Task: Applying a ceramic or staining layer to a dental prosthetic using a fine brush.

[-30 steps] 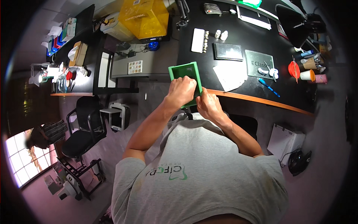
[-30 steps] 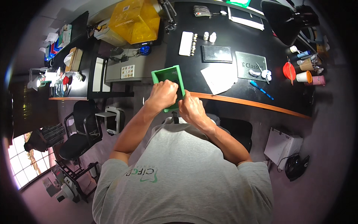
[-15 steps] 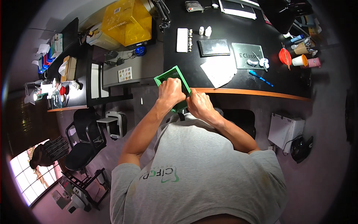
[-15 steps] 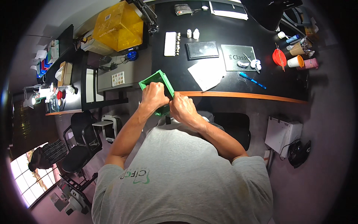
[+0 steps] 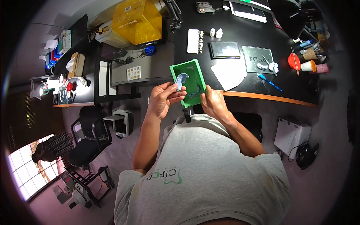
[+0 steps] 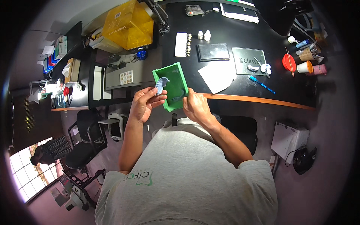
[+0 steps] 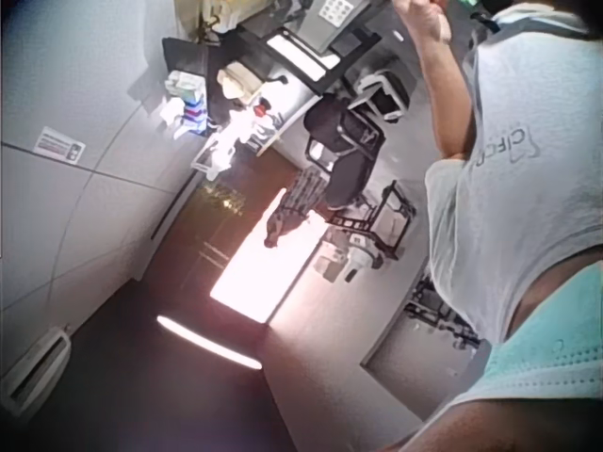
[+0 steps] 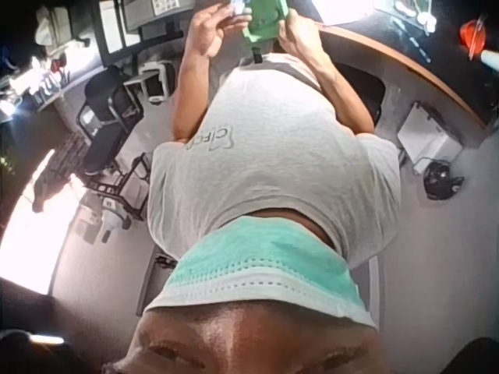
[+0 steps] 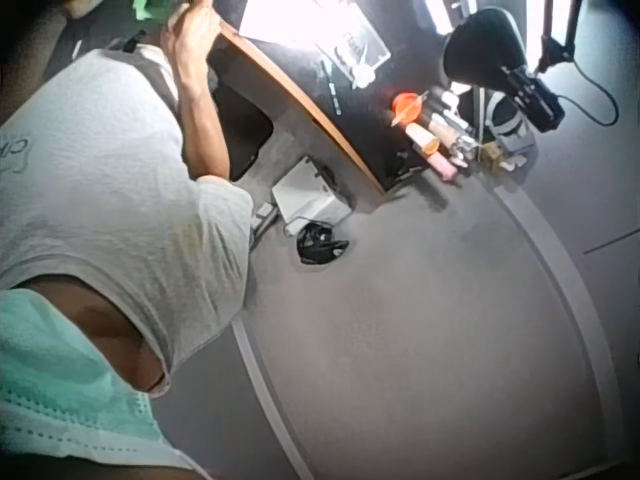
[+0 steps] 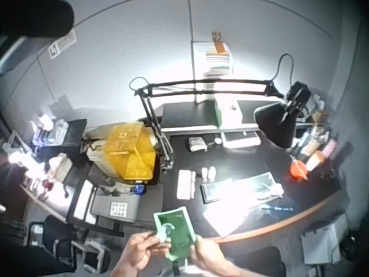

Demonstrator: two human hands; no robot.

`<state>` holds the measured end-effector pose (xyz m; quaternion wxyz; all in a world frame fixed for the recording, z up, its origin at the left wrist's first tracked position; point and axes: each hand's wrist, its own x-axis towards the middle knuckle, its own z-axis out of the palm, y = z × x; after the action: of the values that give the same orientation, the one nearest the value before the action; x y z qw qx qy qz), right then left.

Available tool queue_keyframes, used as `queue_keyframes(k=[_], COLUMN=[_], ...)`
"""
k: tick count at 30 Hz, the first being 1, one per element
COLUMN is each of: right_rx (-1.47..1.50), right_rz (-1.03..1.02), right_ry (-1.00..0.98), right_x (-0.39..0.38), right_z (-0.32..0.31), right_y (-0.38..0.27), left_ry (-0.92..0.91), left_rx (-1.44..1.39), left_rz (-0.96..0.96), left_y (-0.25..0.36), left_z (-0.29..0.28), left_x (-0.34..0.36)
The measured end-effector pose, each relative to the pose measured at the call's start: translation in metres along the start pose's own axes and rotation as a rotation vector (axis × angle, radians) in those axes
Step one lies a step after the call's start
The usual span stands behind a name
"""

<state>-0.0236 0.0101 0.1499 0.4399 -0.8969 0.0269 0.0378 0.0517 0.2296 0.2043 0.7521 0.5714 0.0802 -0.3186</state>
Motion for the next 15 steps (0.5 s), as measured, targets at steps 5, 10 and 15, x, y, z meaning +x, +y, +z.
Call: queue_keyframes(k=[5, 10, 15], right_rx=[-0.016, 0.012, -0.003], right_rz=[0.005, -0.099, -0.127], right_ry=[-0.053, -0.005, -0.004], right_x=[0.0002, -0.0008, -0.0029], right_z=[-0.0038, 0.0043, 0.0058], right_y=[-0.0024, 0.0054, 0.0054], left_ry=[-0.004, 0.033, 0.157], left_rx=[-0.157, -0.116, 0.172], left_rz=[-0.023, 0.057, 0.314], left_y=[-0.0023, -0.0036, -0.0032], left_z=[-0.0023, -0.0026, -0.0016], left_x=[-0.0058, -0.0078, -0.0091])
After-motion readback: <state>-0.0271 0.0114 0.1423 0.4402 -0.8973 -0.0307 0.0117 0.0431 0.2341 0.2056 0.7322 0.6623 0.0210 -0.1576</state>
